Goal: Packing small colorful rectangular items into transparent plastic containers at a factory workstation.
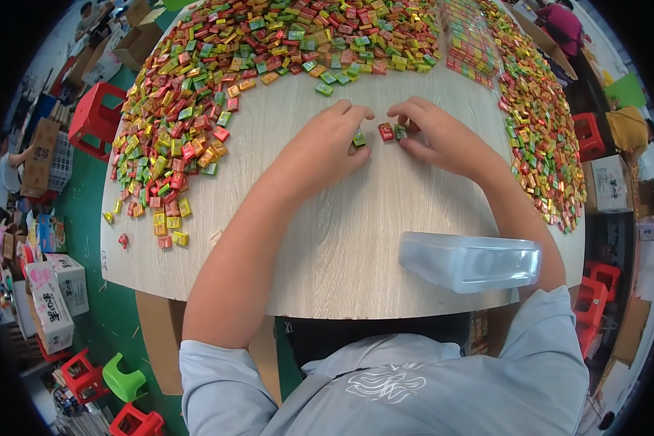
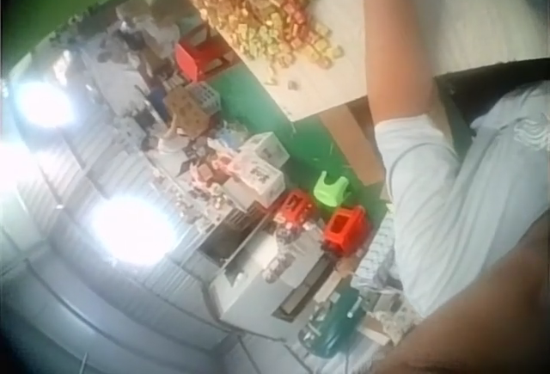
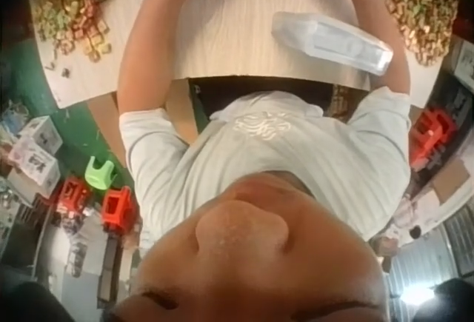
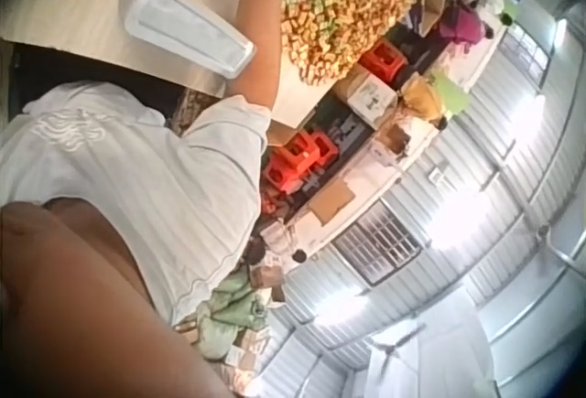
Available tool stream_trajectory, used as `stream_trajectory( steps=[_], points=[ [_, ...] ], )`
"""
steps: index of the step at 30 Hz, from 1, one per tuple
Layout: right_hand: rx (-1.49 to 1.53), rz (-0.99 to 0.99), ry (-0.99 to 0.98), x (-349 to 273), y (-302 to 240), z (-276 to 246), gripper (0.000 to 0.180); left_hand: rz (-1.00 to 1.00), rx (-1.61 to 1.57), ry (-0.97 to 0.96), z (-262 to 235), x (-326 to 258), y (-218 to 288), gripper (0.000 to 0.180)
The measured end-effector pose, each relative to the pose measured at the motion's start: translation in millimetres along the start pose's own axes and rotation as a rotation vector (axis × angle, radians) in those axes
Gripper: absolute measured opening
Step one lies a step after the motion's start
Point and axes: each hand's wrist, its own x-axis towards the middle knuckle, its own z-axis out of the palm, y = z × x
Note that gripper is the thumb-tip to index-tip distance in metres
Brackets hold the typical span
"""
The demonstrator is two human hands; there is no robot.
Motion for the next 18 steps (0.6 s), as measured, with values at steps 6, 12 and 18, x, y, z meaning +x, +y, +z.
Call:
stream_trajectory(
  steps=[6,12,18],
  points=[
    [0.053,-0.035,-0.110,14.6,4.0,7.1,0.037,-0.012,-0.011,-0.028,2.3,6.2,0.1,0.042],
    [0.097,0.002,-0.134,31.1,2.3,-1.6,0.035,-0.038,-0.044,-0.025,-1.7,1.8,-2.8,0.047],
    [-0.328,0.040,0.175,59.8,50.6,-1.1,0.040,0.073,0.117,0.035,10.2,8.7,5.9,0.044]
  ],
)
